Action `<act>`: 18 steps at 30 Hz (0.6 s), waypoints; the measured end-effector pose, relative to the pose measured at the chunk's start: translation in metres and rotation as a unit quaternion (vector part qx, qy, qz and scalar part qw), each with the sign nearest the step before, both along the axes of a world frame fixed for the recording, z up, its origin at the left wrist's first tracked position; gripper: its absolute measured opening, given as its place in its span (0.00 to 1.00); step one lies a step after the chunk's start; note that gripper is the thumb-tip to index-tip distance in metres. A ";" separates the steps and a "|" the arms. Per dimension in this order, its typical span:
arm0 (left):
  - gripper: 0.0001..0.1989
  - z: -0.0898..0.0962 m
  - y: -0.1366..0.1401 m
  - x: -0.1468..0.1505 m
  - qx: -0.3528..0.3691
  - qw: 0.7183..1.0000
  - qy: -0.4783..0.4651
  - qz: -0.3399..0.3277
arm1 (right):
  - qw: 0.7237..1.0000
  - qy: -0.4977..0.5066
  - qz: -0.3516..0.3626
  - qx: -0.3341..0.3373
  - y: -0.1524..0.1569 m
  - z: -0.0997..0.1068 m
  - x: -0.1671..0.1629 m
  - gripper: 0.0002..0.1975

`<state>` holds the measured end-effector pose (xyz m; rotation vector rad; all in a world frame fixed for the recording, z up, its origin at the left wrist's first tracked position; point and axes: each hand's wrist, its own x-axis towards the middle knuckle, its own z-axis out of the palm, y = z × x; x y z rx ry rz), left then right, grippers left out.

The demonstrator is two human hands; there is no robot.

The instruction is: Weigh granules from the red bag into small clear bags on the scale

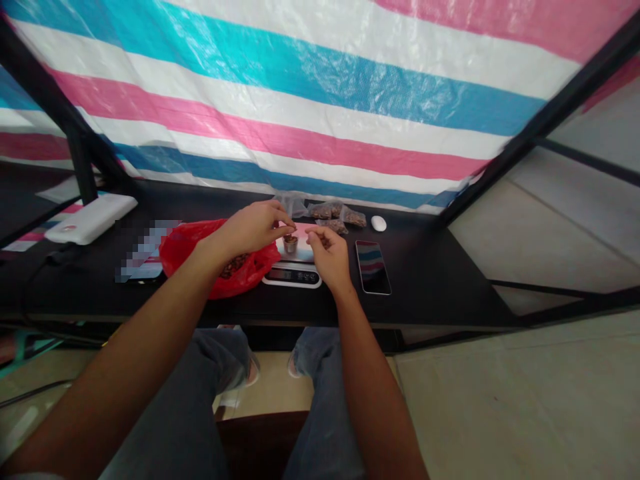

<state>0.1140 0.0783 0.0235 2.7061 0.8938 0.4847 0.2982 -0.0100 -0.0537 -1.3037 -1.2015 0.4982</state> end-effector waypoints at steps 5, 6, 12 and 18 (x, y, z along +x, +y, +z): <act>0.17 0.003 -0.005 -0.005 0.002 1.000 -0.003 0.016 | 1.000 0.004 0.000 -0.007 -0.002 0.000 0.000 0.14; 0.17 0.006 -0.007 -0.009 0.007 1.000 -0.014 0.020 | 1.000 0.005 0.000 -0.005 -0.002 0.000 0.001 0.14; 0.16 0.020 -0.016 -0.056 -0.022 0.994 0.055 0.097 | 1.000 0.009 -0.008 -0.006 -0.002 -0.002 0.004 0.14; 0.11 -0.011 -0.008 -0.079 -0.119 0.965 0.209 0.100 | 1.000 0.018 0.000 -0.008 -0.001 -0.002 0.001 0.14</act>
